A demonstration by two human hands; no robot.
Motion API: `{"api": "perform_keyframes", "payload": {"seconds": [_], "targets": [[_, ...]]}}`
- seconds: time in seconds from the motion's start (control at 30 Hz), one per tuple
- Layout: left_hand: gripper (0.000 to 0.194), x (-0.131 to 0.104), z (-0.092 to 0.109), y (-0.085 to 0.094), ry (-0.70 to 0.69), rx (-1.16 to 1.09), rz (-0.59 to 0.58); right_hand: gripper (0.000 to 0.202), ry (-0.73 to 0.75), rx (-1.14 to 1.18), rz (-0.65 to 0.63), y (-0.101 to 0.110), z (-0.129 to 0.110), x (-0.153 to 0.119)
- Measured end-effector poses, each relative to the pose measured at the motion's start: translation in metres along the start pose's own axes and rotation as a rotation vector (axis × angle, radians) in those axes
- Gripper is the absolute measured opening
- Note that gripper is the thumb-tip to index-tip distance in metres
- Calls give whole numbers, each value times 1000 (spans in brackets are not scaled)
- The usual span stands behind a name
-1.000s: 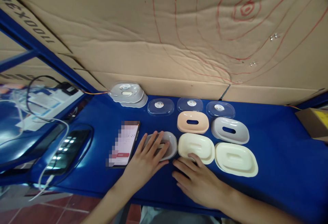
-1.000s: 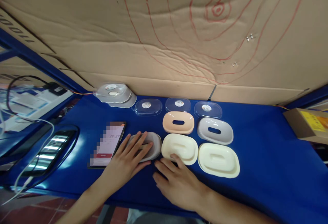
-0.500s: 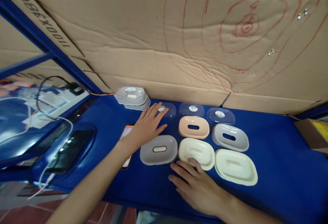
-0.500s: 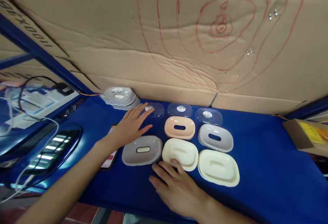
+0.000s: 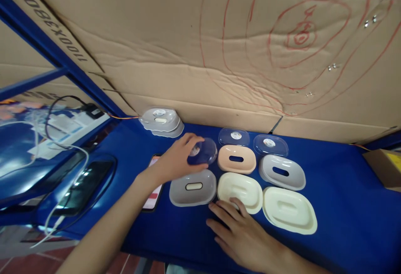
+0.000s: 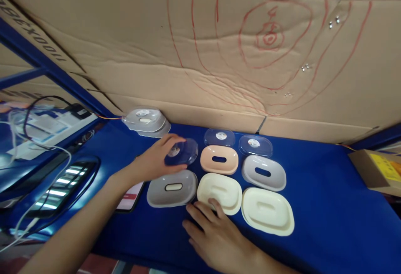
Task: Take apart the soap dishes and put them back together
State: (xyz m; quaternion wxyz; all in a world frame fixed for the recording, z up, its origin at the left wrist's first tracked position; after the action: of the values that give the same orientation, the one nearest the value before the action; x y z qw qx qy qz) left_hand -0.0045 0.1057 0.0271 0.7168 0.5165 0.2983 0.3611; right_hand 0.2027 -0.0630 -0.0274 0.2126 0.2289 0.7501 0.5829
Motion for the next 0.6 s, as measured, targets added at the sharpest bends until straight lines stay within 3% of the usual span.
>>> {"api": "perform_keyframes", "payload": {"seconds": [0.1,0.2,0.4,0.6], "targets": [[76,-44,24,-3,-143,-58,-3,37,3,5,12,-1,0,0],[73,-72,33,-10,-164,-30,46,38,-2,20,18,-1,0,0],[70,-78,30,-34,-161,5,60,37,-9,39,6,0,-1,2],[66,-79,33,-44,-203,186,118,36,-17,30,51,-2,-1,1]]}}
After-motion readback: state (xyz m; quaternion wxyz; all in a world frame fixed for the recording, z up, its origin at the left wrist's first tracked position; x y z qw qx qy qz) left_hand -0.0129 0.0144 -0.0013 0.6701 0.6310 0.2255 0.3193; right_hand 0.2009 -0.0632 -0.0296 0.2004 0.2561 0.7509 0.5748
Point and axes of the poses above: each hand's wrist, its own x-axis towards the middle knuckle, its own y-axis out of the back of the hand, z = x × y, the point moved 4 cm from there along x, towards the middle knuckle, and after that the axes turned 9 degrees about -z, right-handed, at the moved point
